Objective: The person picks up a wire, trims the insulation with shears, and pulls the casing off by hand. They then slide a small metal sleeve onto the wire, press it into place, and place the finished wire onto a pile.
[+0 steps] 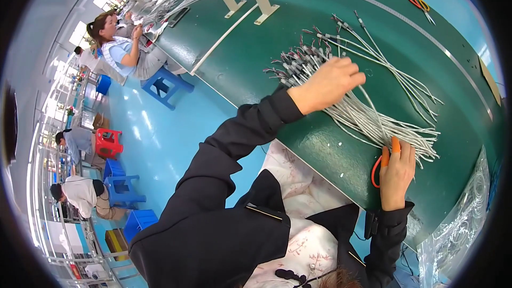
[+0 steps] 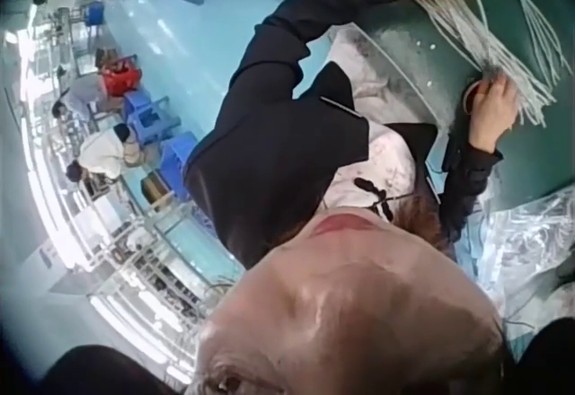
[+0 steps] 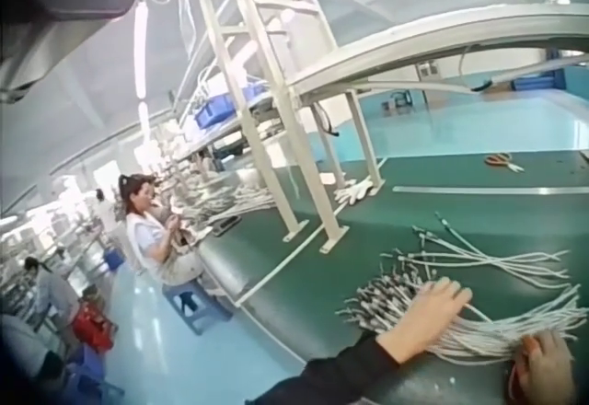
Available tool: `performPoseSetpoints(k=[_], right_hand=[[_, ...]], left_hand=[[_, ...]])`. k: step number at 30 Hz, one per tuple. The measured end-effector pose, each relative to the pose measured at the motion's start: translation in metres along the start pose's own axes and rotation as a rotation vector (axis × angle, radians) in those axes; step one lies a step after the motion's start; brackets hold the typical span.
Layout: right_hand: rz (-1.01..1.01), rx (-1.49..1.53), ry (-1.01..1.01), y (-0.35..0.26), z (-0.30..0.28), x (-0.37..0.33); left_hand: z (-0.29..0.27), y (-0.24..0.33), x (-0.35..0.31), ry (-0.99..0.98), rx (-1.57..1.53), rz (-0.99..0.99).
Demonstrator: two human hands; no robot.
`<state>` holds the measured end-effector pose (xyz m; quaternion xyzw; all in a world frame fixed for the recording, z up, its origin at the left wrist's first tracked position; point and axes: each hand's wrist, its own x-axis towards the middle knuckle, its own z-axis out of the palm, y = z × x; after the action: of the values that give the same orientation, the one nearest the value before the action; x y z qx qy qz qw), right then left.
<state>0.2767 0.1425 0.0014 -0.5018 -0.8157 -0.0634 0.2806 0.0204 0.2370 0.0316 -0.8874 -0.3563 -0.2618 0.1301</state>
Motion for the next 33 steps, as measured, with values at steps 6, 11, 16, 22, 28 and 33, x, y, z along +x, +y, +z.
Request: performPoseSetpoints(k=[6,11,16,22,28,33], right_hand=[[0.055,-0.076,0.047,0.009,-0.005,-0.010],[0.152,-0.094,-0.171,0.009,-0.007,-0.009],[0.147,0.134,0.125,-0.033,-0.029,0.012],[0.154,0.979,-0.134,-0.102,-0.019,0.029],[0.505,1.800,-0.289,-0.108,-0.013,0.018],[0.565,1.647,-0.360,-0.119,-0.006,0.010]], left_hand=[[-0.064,-0.014,-0.014,0.253,-0.045,-0.112],[-0.106,0.004,-0.046,0.295,-0.029,-0.260],[-0.124,0.043,-0.081,0.364,-0.149,-0.348],[-0.126,0.083,-0.111,0.301,-0.366,-0.450],[-0.119,0.107,-0.152,0.214,-0.419,-0.503],[-0.120,0.105,-0.175,0.034,-0.744,-0.709]])
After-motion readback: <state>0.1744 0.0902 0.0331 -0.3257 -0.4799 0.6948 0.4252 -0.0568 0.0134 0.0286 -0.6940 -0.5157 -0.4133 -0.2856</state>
